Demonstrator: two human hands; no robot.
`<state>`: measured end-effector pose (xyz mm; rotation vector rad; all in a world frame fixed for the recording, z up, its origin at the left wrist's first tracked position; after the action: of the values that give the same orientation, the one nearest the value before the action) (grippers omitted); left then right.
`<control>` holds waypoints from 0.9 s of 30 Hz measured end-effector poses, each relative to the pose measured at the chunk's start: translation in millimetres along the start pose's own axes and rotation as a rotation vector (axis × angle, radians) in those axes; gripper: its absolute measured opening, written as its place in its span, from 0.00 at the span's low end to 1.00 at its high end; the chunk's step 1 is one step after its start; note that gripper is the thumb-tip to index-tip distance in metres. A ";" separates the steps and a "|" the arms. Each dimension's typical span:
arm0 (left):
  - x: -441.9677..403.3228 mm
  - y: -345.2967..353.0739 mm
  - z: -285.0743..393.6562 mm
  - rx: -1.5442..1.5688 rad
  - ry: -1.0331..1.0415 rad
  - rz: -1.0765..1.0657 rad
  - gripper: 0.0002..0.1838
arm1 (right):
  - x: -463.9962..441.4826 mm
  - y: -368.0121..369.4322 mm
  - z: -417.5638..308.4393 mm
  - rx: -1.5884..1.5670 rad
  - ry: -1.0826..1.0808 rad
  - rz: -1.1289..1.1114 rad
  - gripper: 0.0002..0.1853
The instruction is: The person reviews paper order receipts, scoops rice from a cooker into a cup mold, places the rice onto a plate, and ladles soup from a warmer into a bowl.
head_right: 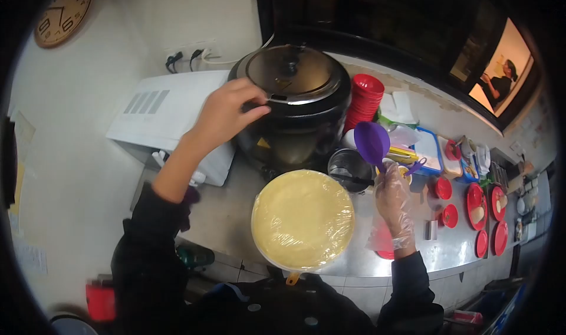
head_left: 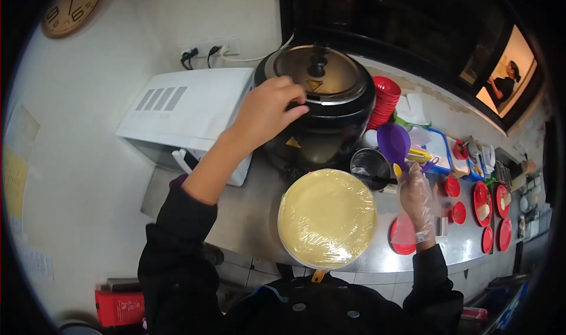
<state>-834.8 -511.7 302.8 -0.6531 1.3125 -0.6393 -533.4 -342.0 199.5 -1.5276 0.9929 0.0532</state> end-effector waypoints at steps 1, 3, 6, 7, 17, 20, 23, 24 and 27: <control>-14.6 17.5 -2.0 0.008 0.016 0.012 0.08 | -8.1 -7.2 0.2 -0.118 0.108 -0.044 0.12; -39.9 39.9 -2.5 -0.075 0.178 0.011 0.10 | -21.5 -17.9 3.5 0.012 0.055 -0.034 0.12; -59.9 53.3 -3.5 -0.121 0.303 -0.079 0.12 | -36.3 -49.2 -5.4 0.068 -0.001 -0.129 0.09; -66.5 50.2 -1.5 -0.116 0.311 -0.072 0.12 | -38.6 -57.0 -7.8 0.077 0.004 -0.122 0.09; -256.8 -10.1 -37.3 -0.372 0.306 0.219 0.06 | -125.2 -87.6 -54.6 0.178 -0.143 -0.085 0.09; -292.3 11.2 -53.1 -0.487 0.250 0.290 0.09 | -161.3 -63.8 -60.9 0.097 -0.225 -0.019 0.08; -291.6 12.5 -50.5 -0.578 0.178 0.394 0.13 | -192.6 -49.4 -78.2 0.185 -0.304 -0.084 0.06; -276.6 1.6 -38.7 -0.492 0.212 0.436 0.13 | -202.6 -40.0 -80.4 0.178 -0.303 -0.088 0.06; -232.0 -36.9 -14.0 -0.222 0.153 0.167 0.23 | -226.2 1.2 -90.5 0.065 -0.607 -0.054 0.06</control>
<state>-883.9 -364.5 479.8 -0.6752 1.5777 -0.4163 -721.2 -294.5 347.3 -1.3554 0.4626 0.4170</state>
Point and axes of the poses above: each hand's wrist, its own x-axis away from the middle knuckle, its own y-axis out of the palm, z = x × y, the point moved 1 cm from there along -x, towards the middle knuckle, and after that the axes turned 10 degrees about -x, right-handed, at the moved point
